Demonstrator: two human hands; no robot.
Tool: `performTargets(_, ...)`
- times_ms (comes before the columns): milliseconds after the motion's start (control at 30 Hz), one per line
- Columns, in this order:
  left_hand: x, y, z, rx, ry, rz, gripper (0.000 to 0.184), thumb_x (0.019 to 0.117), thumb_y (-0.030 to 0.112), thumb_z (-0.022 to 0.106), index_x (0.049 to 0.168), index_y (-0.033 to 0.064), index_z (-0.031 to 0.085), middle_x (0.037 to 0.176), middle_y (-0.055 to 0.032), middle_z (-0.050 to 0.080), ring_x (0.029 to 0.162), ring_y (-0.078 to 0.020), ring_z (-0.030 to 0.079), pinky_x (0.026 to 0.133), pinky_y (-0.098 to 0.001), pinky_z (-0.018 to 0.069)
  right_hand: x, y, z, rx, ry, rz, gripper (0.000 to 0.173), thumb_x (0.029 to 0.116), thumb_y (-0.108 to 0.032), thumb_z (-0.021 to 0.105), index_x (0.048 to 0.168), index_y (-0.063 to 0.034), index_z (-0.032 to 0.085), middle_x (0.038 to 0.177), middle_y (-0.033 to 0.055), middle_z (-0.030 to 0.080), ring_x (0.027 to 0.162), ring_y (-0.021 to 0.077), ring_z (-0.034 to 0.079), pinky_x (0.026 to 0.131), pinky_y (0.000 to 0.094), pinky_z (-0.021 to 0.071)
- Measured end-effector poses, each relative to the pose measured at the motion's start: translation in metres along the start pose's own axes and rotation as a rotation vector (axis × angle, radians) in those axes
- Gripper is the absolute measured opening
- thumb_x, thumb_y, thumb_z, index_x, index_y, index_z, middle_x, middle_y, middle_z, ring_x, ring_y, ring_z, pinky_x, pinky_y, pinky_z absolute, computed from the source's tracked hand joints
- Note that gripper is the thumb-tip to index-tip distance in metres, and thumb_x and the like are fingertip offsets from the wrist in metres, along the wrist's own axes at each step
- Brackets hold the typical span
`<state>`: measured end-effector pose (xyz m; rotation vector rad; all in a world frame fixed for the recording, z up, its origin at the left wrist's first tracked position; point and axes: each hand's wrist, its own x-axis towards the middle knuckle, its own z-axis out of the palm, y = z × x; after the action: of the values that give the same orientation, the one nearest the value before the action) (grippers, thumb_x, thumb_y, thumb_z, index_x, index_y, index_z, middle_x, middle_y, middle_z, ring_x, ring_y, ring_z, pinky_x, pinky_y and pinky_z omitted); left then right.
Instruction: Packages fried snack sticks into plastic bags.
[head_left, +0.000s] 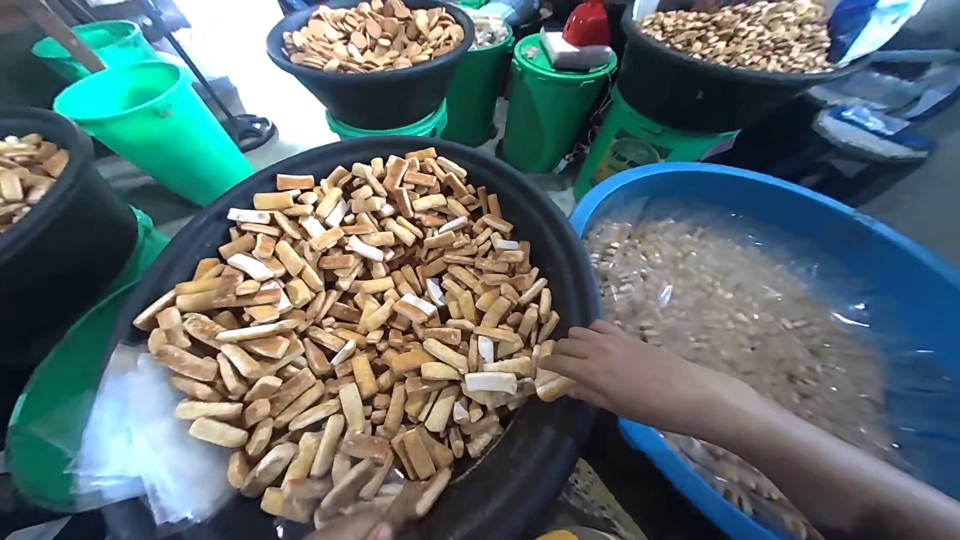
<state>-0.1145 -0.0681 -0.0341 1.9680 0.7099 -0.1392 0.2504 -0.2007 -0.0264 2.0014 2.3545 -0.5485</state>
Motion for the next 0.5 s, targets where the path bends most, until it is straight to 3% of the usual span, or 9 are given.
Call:
performTargets(33,0.001,-0.002,-0.005,-0.108,-0.014,-0.037,0.035,0.1059,0.015,0.046,0.091,-0.0089,0.067,0.088,-0.0113,0.063,0.081,-0.0139,0.058,0.077,-0.0347,0.0486,-0.004,0.002,0.002,-0.007,0.038,0.002,0.029,0.0987,-0.017,0.067,0.125,-0.0035,0.068,0.113,0.0197,0.070,0.109,0.0434,0.066,0.088,0.0616,0.0518)
performTargets(100,0.004,-0.006,-0.014,-0.281,-0.015,-0.093,0.028,0.1031,0.011,0.046,0.089,-0.0030,0.066,0.094,-0.0028,0.062,0.083,-0.0051,0.059,0.076,-0.0257,0.0519,-0.008,0.004,0.002,0.024,0.118,0.005,0.028,0.0968,-0.016,0.070,0.122,-0.0042,0.069,0.111,0.0193,0.070,0.107,0.0425,0.067,0.087,0.0609,0.0538)
performTargets(167,0.013,-0.001,-0.013,-0.308,0.170,-0.118,0.018,0.0988,0.008,0.051,0.087,0.0042,0.065,0.080,0.0040,0.064,0.064,-0.0017,0.060,0.060,-0.0227,0.0531,-0.006,0.002,-0.009,0.162,0.223,0.020,0.034,0.0965,-0.013,0.069,0.128,-0.0018,0.066,0.116,0.0209,0.069,0.108,0.0388,0.069,0.092,0.0548,0.0557)
performTargets(233,0.034,0.014,-0.012,-0.115,0.416,0.040,0.005,0.0915,0.005,0.059,0.087,0.0061,0.061,0.081,0.0006,0.066,0.061,-0.0035,0.060,0.054,-0.0231,0.0516,0.005,-0.002,-0.019,0.358,0.393,-0.028,0.033,0.0981,-0.018,0.066,0.128,-0.0039,0.066,0.115,0.0154,0.069,0.100,0.0238,0.069,0.089,0.0385,0.0583)
performTargets(300,0.064,0.032,-0.018,0.214,0.554,0.324,0.021,0.0912,0.002,0.056,0.108,0.0032,0.069,0.101,-0.0077,0.071,0.076,-0.0126,0.067,0.065,-0.0297,0.0578,0.024,-0.010,-0.027,0.542,0.509,-0.116,0.034,0.1013,-0.029,0.062,0.125,-0.0060,0.069,0.112,0.0071,0.070,0.095,0.0069,0.066,0.084,0.0221,0.0564)
performTargets(333,0.078,0.046,-0.023,0.351,0.550,0.415,0.027,0.0930,0.000,0.055,0.115,0.0034,0.070,0.113,-0.0122,0.071,0.086,-0.0198,0.071,0.074,-0.0357,0.0597,0.035,-0.017,-0.034,0.599,0.533,-0.158,0.034,0.1014,-0.030,0.062,0.124,-0.0056,0.070,0.111,0.0053,0.070,0.095,0.0032,0.066,0.084,0.0189,0.0560)
performTargets(400,0.102,0.075,-0.031,0.395,0.472,0.427,0.025,0.0957,0.004,0.059,0.117,0.0008,0.071,0.116,-0.0174,0.071,0.097,-0.0298,0.071,0.084,-0.0464,0.0585,0.055,-0.027,-0.048,0.598,0.536,-0.197,0.031,0.0985,-0.025,0.067,0.122,-0.0051,0.071,0.110,0.0055,0.072,0.095,0.0042,0.067,0.083,0.0204,0.0566)
performTargets(467,0.124,0.092,-0.036,0.275,0.438,0.339,0.029,0.0939,0.020,0.072,0.117,0.0020,0.070,0.108,-0.0139,0.071,0.089,-0.0224,0.069,0.080,-0.0409,0.0580,0.069,-0.026,-0.059,0.493,0.512,-0.184,0.027,0.0954,-0.017,0.071,0.121,-0.0059,0.072,0.110,0.0080,0.071,0.090,0.0106,0.067,0.079,0.0267,0.0575)
performTargets(500,0.133,0.099,-0.038,0.201,0.433,0.295,0.031,0.0926,0.019,0.075,0.119,0.0033,0.068,0.109,-0.0123,0.068,0.085,-0.0187,0.066,0.077,-0.0378,0.0567,0.074,-0.023,-0.065,0.416,0.519,-0.173,0.028,0.0935,-0.014,0.073,0.121,-0.0069,0.072,0.109,0.0094,0.071,0.088,0.0140,0.068,0.076,0.0300,0.0580)
